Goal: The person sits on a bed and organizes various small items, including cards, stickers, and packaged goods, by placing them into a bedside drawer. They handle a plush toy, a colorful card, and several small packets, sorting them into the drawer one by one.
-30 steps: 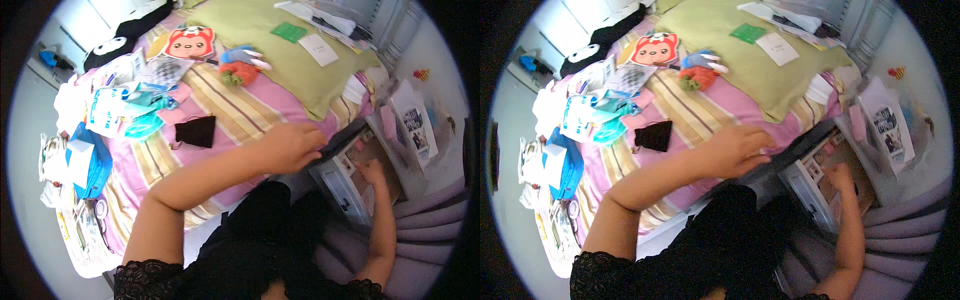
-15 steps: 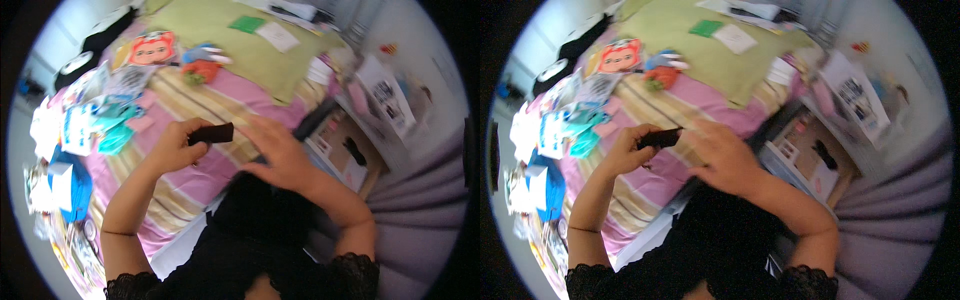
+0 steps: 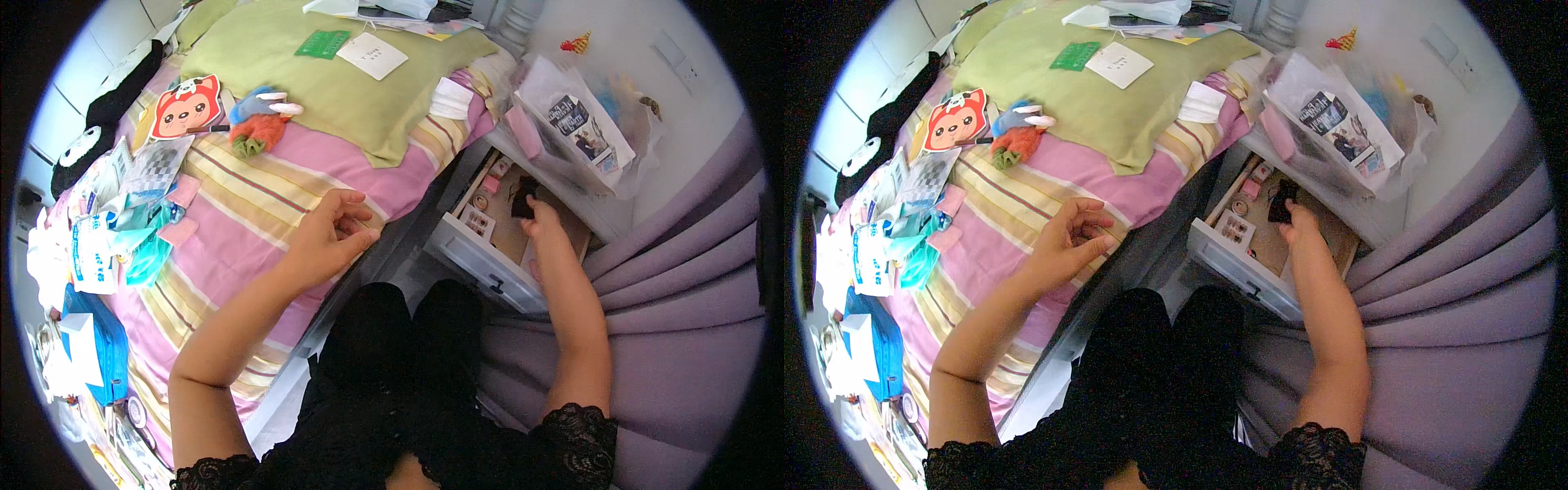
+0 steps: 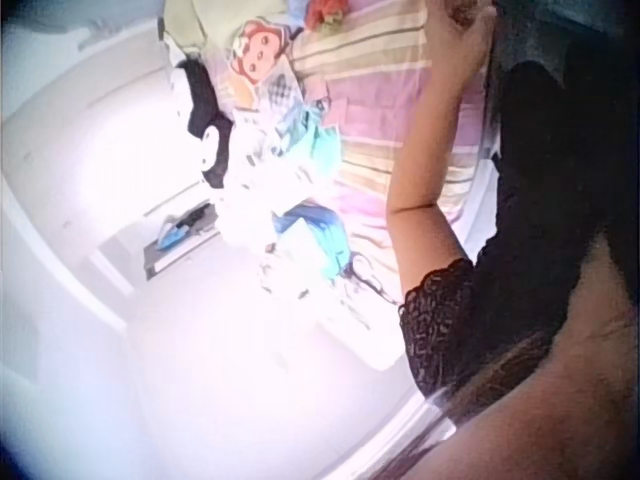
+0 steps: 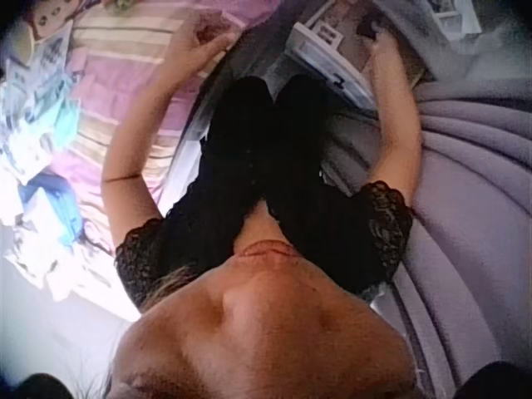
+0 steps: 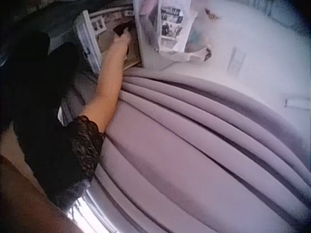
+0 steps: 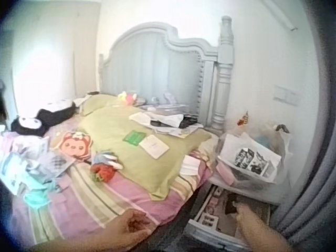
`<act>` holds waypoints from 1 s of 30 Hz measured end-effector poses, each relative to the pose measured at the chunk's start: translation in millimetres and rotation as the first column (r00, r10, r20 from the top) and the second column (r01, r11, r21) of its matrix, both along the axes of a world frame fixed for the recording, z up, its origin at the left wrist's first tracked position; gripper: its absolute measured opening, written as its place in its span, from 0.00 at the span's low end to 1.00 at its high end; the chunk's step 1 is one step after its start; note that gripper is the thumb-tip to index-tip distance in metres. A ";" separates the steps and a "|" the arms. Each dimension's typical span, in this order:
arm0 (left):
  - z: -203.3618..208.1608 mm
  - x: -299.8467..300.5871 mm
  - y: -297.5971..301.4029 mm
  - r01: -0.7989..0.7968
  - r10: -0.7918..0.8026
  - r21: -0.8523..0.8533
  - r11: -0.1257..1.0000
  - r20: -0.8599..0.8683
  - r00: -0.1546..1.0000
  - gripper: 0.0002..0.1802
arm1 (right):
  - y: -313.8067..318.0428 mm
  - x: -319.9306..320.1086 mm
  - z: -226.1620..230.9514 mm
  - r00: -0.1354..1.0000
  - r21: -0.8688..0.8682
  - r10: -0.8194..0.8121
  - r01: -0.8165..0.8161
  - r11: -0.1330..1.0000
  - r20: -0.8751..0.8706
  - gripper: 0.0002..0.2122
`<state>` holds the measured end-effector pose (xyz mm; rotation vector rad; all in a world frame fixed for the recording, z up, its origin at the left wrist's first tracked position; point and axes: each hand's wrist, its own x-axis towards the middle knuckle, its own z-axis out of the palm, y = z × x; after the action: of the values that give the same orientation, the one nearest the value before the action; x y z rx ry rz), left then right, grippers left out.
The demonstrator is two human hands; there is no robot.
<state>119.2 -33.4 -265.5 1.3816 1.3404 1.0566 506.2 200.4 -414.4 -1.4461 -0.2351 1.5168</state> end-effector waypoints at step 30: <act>-18.4 -159.0 -24.1 -0.694 0.623 -0.053 0.718 0.493 0.607 0.19 | -110.4 -425.6 157.8 0.288 0.191 -0.516 -0.953 -0.234 0.806 0.14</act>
<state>-39.8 -57.6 -283.9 0.5914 1.4278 1.8917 80.7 89.9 -256.6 -0.3663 -2.3766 -0.0009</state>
